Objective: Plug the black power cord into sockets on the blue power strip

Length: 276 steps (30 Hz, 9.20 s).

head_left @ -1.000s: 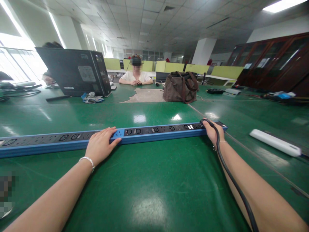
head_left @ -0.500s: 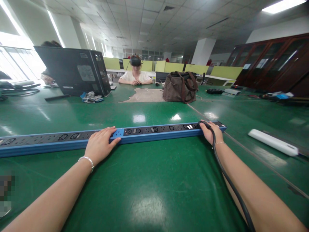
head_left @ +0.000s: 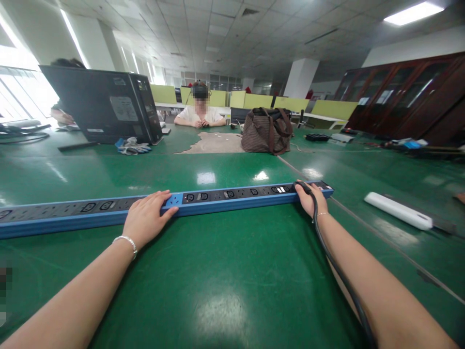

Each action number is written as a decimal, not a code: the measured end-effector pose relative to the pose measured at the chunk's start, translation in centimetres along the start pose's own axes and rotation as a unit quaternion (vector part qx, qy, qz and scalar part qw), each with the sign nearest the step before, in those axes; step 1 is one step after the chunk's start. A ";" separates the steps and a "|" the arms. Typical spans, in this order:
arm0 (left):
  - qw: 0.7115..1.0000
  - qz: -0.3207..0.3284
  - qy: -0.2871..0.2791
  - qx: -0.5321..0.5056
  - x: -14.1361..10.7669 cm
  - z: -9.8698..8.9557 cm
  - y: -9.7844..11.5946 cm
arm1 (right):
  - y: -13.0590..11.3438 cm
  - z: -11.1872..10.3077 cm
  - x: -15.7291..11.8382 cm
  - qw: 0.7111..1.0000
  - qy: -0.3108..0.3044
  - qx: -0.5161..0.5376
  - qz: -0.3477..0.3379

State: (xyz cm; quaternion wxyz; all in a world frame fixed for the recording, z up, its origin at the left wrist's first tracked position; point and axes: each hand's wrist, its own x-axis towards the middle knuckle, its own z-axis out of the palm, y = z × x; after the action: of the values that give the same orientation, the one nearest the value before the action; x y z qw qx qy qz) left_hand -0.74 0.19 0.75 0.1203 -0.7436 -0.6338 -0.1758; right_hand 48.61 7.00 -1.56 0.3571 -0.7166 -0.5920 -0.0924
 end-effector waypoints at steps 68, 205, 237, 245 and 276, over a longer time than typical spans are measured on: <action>1.000 -0.001 0.001 -0.009 -0.1 -0.2 0.1 | -11.0 1.1 -5.0 0.999 -0.016 0.002 -0.040; 1.000 -0.010 0.012 -0.004 -0.2 0.0 0.3 | -23.8 4.2 -9.5 0.978 -0.060 0.118 -0.164; 1.000 -0.012 0.010 -0.020 -0.1 0.0 0.3 | -23.7 3.7 -9.4 0.963 -0.076 0.135 -0.223; 1.000 -0.010 0.015 -0.021 -0.2 -0.1 0.4 | -23.9 3.5 -8.9 0.969 -0.096 0.112 -0.197; 0.999 -0.025 0.019 -0.019 -0.1 -0.4 0.9 | -34.0 4.0 -11.2 0.934 -0.202 0.200 -0.217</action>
State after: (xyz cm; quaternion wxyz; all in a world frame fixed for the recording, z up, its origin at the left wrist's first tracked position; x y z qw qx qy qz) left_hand 0.04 -0.26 1.11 0.1139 -0.7265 -0.6459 -0.2051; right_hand 13.15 2.19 2.97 0.3370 -0.4876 -0.7992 0.0998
